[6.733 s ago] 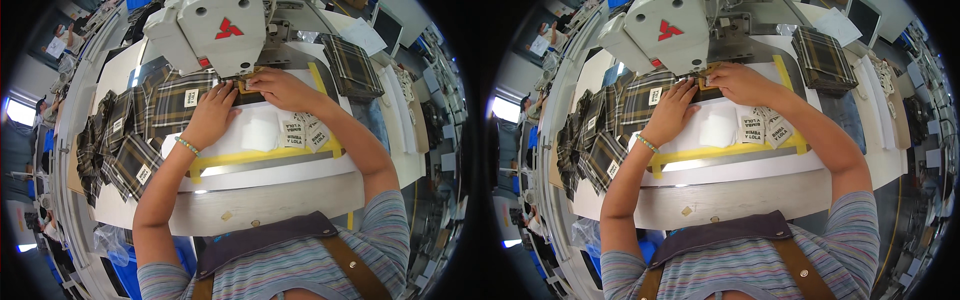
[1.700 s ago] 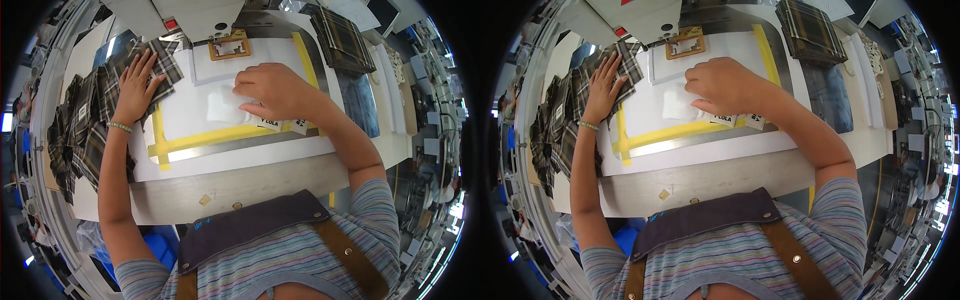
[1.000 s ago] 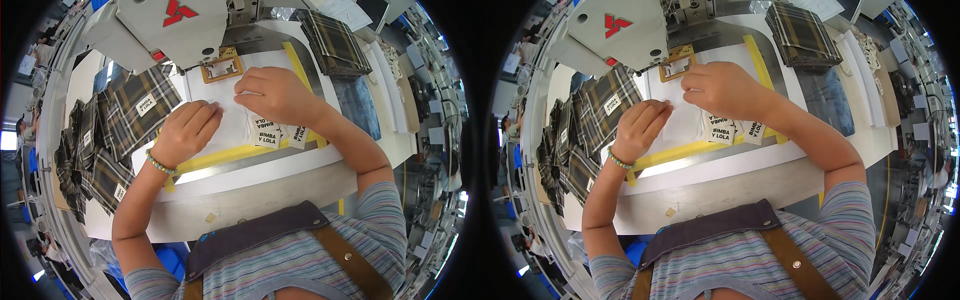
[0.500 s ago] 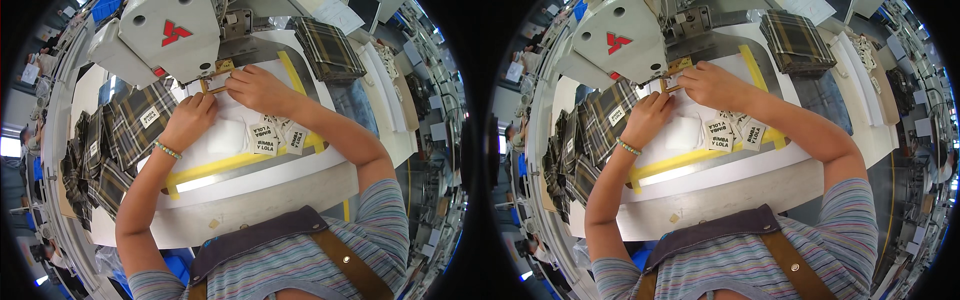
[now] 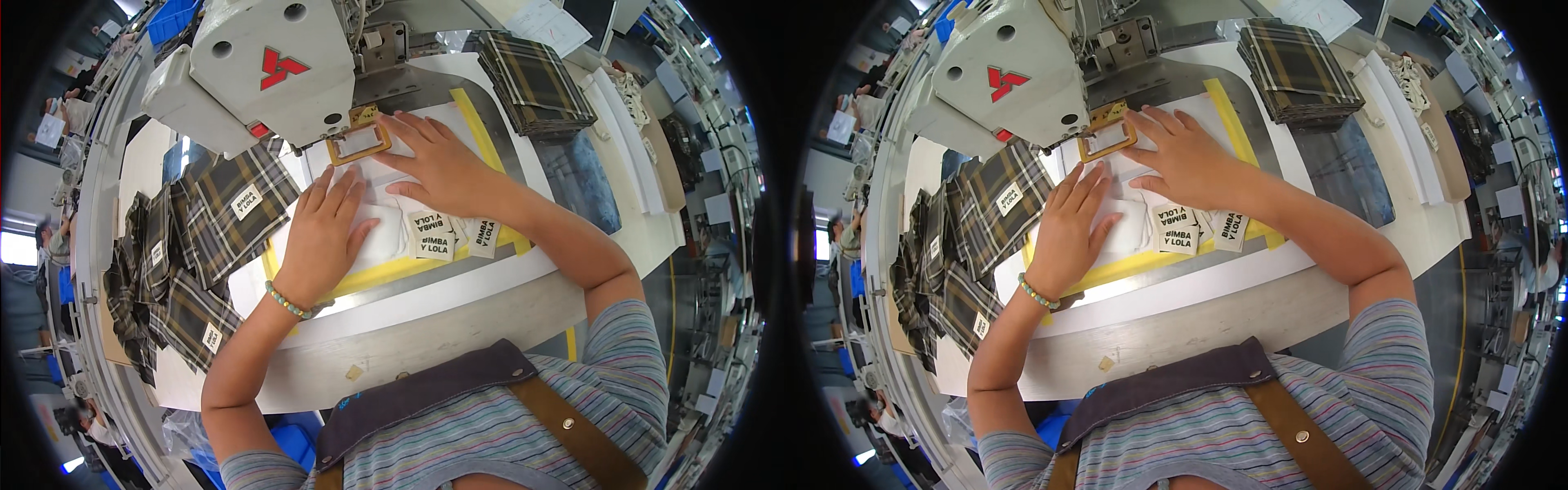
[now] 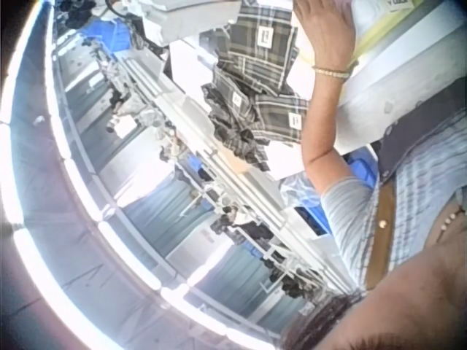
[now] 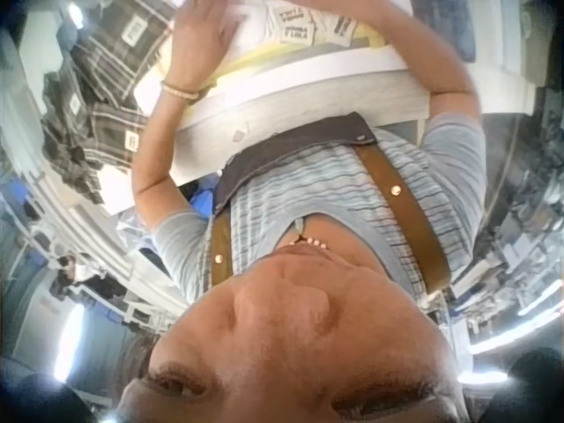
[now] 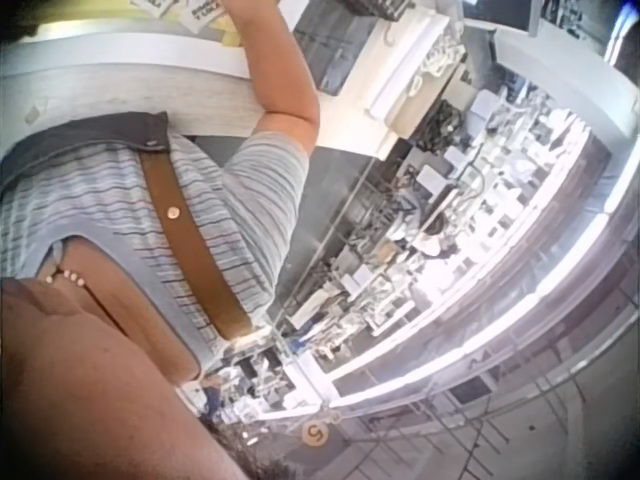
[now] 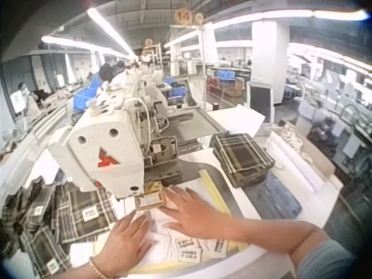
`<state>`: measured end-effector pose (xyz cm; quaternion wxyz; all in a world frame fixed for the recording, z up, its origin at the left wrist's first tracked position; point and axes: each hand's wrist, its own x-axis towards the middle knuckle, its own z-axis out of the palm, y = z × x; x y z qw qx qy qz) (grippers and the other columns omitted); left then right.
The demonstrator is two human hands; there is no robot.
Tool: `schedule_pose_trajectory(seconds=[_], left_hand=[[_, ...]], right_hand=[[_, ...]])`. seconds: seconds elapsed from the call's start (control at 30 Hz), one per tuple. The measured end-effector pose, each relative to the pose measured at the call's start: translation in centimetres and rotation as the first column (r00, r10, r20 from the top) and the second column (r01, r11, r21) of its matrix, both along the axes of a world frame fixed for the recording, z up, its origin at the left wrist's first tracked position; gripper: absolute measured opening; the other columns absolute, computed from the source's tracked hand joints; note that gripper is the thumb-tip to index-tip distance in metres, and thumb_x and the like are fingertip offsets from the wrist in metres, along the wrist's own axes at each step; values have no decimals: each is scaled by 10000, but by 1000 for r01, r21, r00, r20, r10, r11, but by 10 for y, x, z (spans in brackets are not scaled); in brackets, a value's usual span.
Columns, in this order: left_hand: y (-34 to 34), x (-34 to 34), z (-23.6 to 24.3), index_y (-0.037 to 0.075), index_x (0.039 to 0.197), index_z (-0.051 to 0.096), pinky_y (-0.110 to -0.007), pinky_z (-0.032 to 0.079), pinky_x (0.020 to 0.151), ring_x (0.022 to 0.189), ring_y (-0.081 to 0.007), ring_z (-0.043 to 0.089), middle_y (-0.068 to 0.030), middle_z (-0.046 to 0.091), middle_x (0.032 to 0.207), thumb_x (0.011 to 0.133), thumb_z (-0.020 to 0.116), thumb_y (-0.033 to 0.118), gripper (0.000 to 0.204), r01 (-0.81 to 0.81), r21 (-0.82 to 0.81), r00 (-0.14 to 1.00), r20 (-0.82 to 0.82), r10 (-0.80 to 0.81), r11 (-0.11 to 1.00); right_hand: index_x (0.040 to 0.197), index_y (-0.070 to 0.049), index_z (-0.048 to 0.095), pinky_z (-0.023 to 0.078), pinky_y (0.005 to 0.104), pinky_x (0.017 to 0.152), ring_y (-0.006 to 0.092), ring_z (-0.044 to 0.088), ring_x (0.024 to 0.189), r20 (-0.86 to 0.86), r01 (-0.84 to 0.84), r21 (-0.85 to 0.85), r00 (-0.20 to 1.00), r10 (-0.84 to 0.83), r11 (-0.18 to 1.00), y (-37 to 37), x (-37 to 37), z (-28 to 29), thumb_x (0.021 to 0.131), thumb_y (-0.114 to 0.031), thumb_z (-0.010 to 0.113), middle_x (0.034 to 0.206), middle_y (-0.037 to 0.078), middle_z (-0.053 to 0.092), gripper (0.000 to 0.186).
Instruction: The person repeatedly sews small white labels onto plaid fabric pieces using a sewing machine. They pick up a fabric piece, place a label on it, align it under the needle, sew, and then move the finished piece aside.
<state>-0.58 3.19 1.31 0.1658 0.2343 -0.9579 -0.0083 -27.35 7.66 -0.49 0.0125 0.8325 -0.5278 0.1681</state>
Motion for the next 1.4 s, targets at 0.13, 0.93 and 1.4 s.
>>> schedule_pose_trajectory(seconds=[0.13, 0.93, 1.4], left_hand=[[4, -1, -3, 32, 1598, 503, -594, 256, 1303, 1619, -464, 279, -169, 392, 1734, 1059, 666, 372, 658, -30, 107, 996, 93, 20, 994], [-20, -13, -18, 33, 1670, 397, -629, 116, 1322, 1650, -478, 185, -181, 395, 1731, 1083, 549, 562, 804, -51, 146, 998, 42, 45, 988], [26, -16, -13, 46, 1671, 394, -599, 123, 1346, 1673, -439, 169, -185, 278, 1792, 994, 734, 410, 840, 163, 320, 986, -18, -166, 933]], right_hand=[[1515, -182, 670, 308, 533, 1299, 385, 318, 1605, 20, -17, 37, 1000, 16, 999, -6, -11, 1, 1089, -511, 593, 1751, 180, 341, 543], [1322, -127, 785, 412, 476, 1224, 330, 503, 1472, 110, -1, 35, 994, -3, 999, -1, -43, 46, 1055, -385, 680, 1598, 102, 567, 385], [1222, -69, 791, 570, 459, 989, 326, 708, 1165, -65, 466, -117, 878, -475, 877, 65, -165, 63, 997, -245, 725, 1318, 89, 750, 293]])
